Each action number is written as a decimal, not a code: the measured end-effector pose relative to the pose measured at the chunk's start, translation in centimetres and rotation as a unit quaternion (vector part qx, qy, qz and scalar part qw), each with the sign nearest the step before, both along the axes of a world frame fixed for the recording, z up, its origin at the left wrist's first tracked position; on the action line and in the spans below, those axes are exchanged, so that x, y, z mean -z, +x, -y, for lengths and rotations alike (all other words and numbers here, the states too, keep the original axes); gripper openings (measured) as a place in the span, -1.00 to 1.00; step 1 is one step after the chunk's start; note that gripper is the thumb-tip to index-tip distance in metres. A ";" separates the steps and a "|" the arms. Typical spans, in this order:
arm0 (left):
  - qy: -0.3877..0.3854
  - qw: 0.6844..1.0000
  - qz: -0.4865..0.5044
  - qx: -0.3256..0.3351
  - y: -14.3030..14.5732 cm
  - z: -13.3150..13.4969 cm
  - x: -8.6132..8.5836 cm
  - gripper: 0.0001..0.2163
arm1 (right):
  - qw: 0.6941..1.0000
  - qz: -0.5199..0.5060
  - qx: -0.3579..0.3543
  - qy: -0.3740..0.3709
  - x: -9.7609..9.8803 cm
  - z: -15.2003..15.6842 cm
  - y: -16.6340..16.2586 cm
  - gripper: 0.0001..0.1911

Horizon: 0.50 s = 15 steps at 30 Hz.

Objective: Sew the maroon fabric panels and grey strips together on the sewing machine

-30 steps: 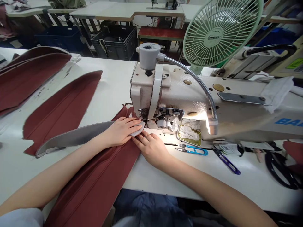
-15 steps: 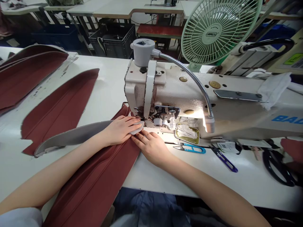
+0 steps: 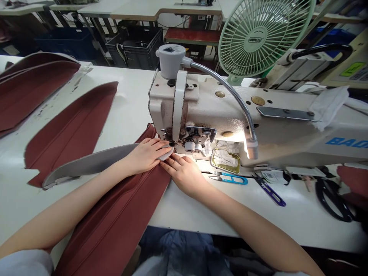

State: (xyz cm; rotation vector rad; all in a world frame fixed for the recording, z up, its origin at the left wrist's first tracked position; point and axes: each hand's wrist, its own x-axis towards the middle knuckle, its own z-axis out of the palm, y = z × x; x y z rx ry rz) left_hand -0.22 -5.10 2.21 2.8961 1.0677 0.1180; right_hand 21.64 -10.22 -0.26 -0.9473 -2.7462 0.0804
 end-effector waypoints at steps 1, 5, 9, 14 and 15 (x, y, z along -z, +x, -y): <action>-0.004 1.000 0.004 -0.001 0.0 0.0 0.0 -0.62 | 1.000 0.001 0.002 0.003 0.0 0.2 0.0 -0.56; -0.007 1.000 0.020 0.014 -0.4 0.7 -0.3 -0.59 | 1.000 0.007 -0.001 0.027 -0.4 1.5 -0.3 -0.63; 0.027 0.998 0.032 0.039 -0.6 1.4 -0.5 -0.62 | 0.999 0.031 -0.003 0.031 -1.1 2.5 -0.6 -0.69; 0.066 0.996 0.031 0.041 -0.1 1.4 -0.2 -0.66 | 0.998 0.062 0.002 0.022 -1.5 2.3 -0.7 -0.74; 0.076 0.996 0.032 0.040 0.1 1.3 -0.2 -0.67 | 0.998 0.067 0.007 0.020 -1.6 2.1 -0.6 -0.74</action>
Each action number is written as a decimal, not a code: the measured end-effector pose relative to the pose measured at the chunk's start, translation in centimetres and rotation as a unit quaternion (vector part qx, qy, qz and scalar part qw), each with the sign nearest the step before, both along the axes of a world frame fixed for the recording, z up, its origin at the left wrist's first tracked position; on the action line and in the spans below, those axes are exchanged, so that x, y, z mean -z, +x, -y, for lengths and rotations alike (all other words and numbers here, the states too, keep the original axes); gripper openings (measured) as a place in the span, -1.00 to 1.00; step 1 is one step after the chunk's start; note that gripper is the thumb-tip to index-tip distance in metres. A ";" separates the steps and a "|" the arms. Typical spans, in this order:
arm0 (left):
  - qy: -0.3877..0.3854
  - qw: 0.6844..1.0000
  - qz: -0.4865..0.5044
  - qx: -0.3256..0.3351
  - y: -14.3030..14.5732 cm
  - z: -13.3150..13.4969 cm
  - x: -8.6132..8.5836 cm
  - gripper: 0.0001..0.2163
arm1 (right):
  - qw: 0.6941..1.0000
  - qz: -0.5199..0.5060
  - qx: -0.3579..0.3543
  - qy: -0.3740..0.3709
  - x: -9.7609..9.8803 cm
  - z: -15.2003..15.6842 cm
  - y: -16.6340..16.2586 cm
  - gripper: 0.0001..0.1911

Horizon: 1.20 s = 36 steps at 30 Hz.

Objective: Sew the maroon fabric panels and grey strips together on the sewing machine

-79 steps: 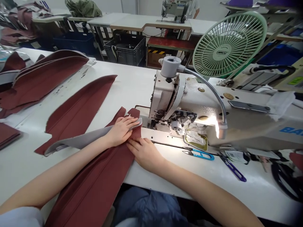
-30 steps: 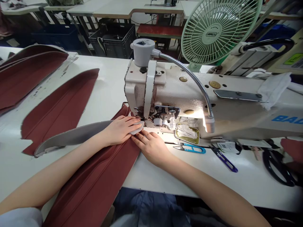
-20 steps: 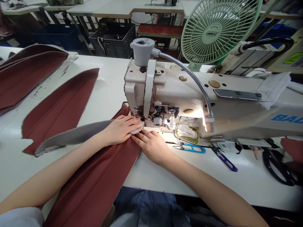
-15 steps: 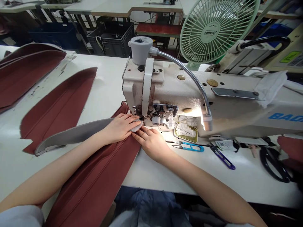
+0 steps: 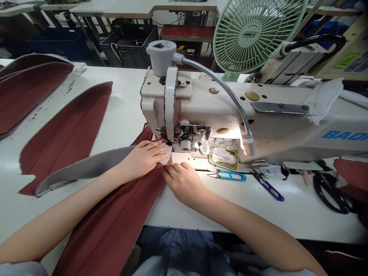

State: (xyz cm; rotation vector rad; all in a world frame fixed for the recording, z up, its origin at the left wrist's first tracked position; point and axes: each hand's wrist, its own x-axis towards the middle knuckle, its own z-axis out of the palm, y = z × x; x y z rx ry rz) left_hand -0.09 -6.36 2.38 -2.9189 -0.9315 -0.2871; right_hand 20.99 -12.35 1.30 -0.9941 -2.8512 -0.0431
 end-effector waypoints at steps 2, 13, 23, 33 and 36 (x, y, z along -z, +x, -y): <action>0.016 1.000 0.000 -0.002 0.4 -0.3 0.1 -0.69 | 1.000 0.007 0.010 -0.003 0.0 -0.2 0.1 -0.75; 0.001 1.000 0.000 0.020 -0.1 -1.2 -0.8 -0.78 | 0.993 -0.090 0.009 -0.079 -0.6 -0.2 1.8 -0.77; 0.041 0.999 -0.011 0.024 0.8 -2.1 -0.2 -0.82 | 0.994 -0.102 0.003 -0.047 0.3 -0.9 1.7 -0.68; 0.049 0.998 -0.017 0.033 1.2 -3.3 -0.1 -0.78 | 0.997 -0.075 0.020 -0.011 1.2 -1.4 0.4 -0.66; 0.045 0.997 -0.015 0.052 1.3 -3.9 -0.3 -0.76 | 0.998 -0.057 0.031 0.003 1.6 -1.3 -0.3 -0.62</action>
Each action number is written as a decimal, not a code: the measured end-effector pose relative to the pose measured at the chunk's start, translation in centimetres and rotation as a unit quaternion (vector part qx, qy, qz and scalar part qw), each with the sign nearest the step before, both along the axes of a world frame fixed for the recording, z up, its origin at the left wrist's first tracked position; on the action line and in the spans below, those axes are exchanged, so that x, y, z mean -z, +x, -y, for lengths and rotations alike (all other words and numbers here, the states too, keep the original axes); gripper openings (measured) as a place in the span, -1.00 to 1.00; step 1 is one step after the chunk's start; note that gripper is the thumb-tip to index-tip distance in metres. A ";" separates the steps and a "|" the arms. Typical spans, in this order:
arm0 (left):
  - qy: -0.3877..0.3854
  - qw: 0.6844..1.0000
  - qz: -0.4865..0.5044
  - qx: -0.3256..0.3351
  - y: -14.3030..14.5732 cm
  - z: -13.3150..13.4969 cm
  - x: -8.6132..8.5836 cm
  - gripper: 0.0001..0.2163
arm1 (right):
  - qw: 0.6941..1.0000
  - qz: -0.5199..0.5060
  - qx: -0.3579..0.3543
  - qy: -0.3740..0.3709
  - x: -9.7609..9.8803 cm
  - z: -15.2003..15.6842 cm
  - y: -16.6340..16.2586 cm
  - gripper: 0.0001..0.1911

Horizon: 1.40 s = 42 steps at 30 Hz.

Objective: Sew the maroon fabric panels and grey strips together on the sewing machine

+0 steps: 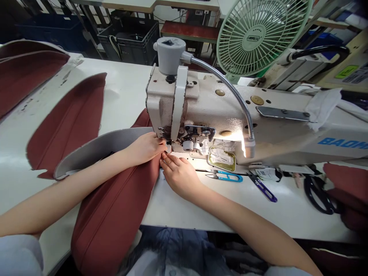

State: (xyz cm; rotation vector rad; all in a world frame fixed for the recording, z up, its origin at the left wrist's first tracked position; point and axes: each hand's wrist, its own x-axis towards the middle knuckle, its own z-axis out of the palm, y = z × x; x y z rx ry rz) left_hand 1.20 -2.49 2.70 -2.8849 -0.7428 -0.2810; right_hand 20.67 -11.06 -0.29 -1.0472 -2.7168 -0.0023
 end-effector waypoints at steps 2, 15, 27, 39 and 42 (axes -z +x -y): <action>-0.008 1.000 -0.004 0.010 0.0 -0.4 -0.1 -0.76 | 1.000 0.010 0.009 0.004 0.2 0.0 -0.5 -0.59; 0.048 0.998 0.013 0.029 0.4 -2.3 0.5 -0.75 | 0.997 0.043 0.047 0.040 1.1 -0.8 -2.5 -0.56; -0.048 0.993 0.086 0.058 -0.1 -4.9 0.9 -0.76 | 0.995 0.024 0.094 -0.016 -0.2 -1.6 -2.9 -0.49; -0.122 0.987 0.101 0.036 -0.1 -4.4 0.6 -0.77 | 0.996 0.006 0.092 -0.015 -0.3 -1.3 -3.2 -0.48; -0.123 0.986 0.106 0.042 0.0 -4.4 0.4 -0.77 | 0.995 0.004 0.098 -0.032 -0.6 -1.3 -3.2 -0.48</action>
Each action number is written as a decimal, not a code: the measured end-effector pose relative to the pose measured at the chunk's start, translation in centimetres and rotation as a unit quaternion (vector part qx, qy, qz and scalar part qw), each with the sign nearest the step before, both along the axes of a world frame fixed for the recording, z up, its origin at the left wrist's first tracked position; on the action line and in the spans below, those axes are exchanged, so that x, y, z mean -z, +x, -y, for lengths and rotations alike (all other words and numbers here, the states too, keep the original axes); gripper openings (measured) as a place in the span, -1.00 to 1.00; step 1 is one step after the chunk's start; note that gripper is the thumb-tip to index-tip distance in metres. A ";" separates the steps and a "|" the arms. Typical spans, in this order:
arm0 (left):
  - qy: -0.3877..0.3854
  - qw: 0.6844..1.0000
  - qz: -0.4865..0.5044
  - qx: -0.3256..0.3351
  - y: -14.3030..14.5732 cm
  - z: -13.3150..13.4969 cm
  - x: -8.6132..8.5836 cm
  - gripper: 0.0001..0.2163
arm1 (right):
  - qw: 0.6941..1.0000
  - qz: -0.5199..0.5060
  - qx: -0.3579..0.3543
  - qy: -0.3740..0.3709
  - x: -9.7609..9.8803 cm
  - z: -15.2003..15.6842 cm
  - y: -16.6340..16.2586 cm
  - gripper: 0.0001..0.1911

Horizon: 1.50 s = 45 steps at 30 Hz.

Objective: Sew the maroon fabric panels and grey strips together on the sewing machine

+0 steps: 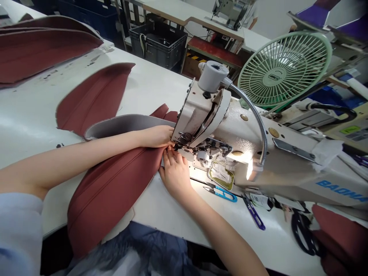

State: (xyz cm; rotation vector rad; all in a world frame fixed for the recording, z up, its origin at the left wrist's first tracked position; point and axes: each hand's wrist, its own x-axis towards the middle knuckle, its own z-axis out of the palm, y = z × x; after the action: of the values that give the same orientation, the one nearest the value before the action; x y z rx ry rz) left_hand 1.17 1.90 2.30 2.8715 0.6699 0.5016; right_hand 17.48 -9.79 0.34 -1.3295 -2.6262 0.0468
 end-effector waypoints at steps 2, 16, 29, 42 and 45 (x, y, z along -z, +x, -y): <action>-0.005 1.000 0.021 -0.003 0.0 0.0 -0.1 -0.78 | 1.000 -0.001 -0.010 -0.023 -0.7 0.0 0.6 -0.48; -0.075 0.996 0.047 -0.027 -0.4 0.3 0.4 -0.81 | 0.964 0.155 0.217 -0.013 -2.3 -2.6 10.2 -0.81; -0.045 0.998 0.028 0.031 -4.4 9.3 0.8 -0.73 | 0.971 0.031 0.235 -0.019 -2.2 -3.1 10.8 -0.96; 0.013 0.997 -0.071 -0.035 -3.5 9.0 0.3 -0.66 | 0.984 0.008 0.176 0.007 -1.7 -0.9 12.5 -0.89; 0.039 0.997 -0.048 -0.037 -3.3 8.9 1.1 -0.70 | 0.984 0.014 0.173 0.043 -1.6 -0.9 11.8 -0.85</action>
State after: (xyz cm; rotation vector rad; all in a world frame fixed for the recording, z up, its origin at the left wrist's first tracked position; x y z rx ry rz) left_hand -2.10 -7.03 1.23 2.9682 0.7908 0.4113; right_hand 29.32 -8.86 1.98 -1.7418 -2.3482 -0.1354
